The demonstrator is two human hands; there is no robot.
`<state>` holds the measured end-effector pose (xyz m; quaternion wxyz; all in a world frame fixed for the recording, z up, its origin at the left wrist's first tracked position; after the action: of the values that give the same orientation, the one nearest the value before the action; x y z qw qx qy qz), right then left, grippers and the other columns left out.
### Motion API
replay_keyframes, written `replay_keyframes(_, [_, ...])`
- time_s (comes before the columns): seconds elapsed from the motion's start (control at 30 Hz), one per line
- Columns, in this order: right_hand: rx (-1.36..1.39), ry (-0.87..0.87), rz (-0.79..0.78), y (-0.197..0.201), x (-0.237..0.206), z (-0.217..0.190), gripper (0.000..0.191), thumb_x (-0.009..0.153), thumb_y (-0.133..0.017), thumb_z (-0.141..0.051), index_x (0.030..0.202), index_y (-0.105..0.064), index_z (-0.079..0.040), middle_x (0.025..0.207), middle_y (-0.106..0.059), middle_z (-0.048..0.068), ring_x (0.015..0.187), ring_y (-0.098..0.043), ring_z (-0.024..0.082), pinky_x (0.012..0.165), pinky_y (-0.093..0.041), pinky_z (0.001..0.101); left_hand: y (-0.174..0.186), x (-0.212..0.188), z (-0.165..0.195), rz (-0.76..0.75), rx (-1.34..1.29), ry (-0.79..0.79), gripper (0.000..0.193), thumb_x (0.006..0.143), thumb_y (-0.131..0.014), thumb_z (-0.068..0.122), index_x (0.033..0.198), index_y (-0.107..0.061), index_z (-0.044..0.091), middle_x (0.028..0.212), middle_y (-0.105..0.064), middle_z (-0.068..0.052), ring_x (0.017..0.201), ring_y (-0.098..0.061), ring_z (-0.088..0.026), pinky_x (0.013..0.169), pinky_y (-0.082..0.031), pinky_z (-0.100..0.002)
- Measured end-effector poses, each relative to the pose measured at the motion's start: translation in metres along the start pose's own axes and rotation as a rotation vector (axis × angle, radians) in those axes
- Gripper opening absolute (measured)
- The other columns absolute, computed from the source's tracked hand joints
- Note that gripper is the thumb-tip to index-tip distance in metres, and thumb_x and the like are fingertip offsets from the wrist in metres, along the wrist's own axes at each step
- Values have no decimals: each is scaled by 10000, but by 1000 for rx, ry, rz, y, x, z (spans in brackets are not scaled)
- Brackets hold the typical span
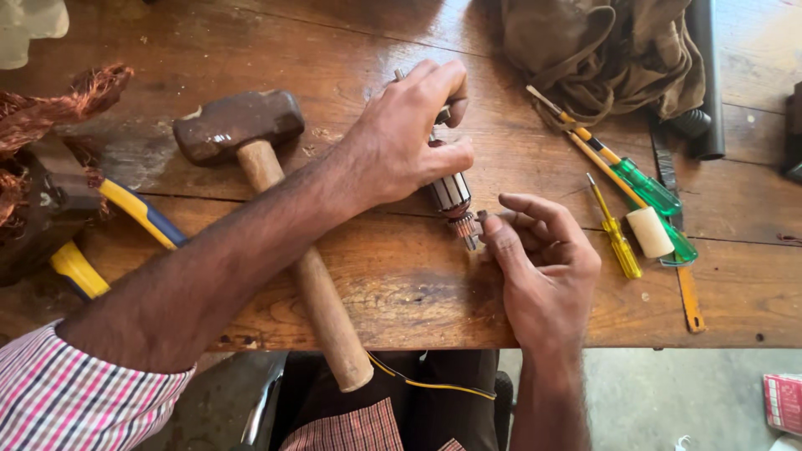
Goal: The person holds an electric motor armature on a wooden workbench and presses a small ring-shaped component onto its shaft, working it into place with both hands and turning the armature as they fit the part. They continue seating the component along the shaft and set the armature down on the bench.
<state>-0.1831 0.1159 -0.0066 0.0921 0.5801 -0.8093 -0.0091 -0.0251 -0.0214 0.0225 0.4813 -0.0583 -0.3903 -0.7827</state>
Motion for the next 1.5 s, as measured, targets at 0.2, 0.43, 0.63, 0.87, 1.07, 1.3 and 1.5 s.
replay_keyframes(0.2, [-6,-30,-12,-12,8,-1,202,952,-713,-8,1145,-658,12,977,-739,57,833,-680,62,722,-548,205,1,1,0,16,-4,5,320,834,-736,223,981,-513,46,951,-566,-125,889,-613,-292,784,-505,-458])
replay_keyframes(0.43, [-41,-6,12,-8,10,2,161,923,-736,-23,1041,-628,-26,895,-715,19,808,-664,54,705,-536,197,2,4,4,7,5,12,310,832,-730,226,977,-525,44,943,-581,-131,885,-608,-294,782,-505,-446])
replay_keyframes(0.63, [-48,-34,28,-3,9,0,191,921,-751,-31,1003,-580,-53,854,-709,30,758,-665,61,629,-503,199,-3,6,5,-17,-8,18,323,822,-733,235,962,-522,34,932,-576,-137,874,-605,-294,785,-502,-436])
replay_keyframes(0.87, [12,-57,27,1,8,7,221,933,-759,-38,999,-549,-58,875,-679,29,711,-593,55,573,-451,199,-4,5,5,2,27,-19,325,823,-734,225,958,-516,26,937,-565,-141,886,-593,-302,776,-497,-436])
replay_keyframes(1.07, [46,12,-30,-3,9,2,220,963,-730,-15,1031,-523,-50,944,-681,46,798,-637,67,683,-527,218,-5,4,4,-2,20,-53,323,841,-734,217,964,-506,25,931,-558,-139,888,-588,-308,791,-490,-440])
replay_keyframes(1.3, [216,-86,-1,9,10,6,245,966,-667,8,1187,-561,-1,995,-695,93,864,-697,163,770,-600,298,-1,2,3,19,3,-53,302,849,-728,210,972,-512,38,934,-563,-116,894,-590,-277,794,-494,-437])
replay_keyframes(1.5, [395,-126,-41,10,15,13,341,952,-663,57,1262,-527,21,1074,-670,143,938,-714,213,869,-613,343,-2,2,-1,-5,-8,0,278,858,-708,207,958,-506,44,929,-551,-113,878,-600,-262,774,-497,-439])
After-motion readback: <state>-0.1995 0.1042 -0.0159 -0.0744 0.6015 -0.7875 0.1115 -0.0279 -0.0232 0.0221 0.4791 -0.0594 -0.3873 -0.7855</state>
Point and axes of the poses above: each hand's wrist, its own x-axis towards the middle knuckle, its own y-axis out of the back of the hand, z = x × y, the point moved 6 cm from there along x, towards the middle knuckle
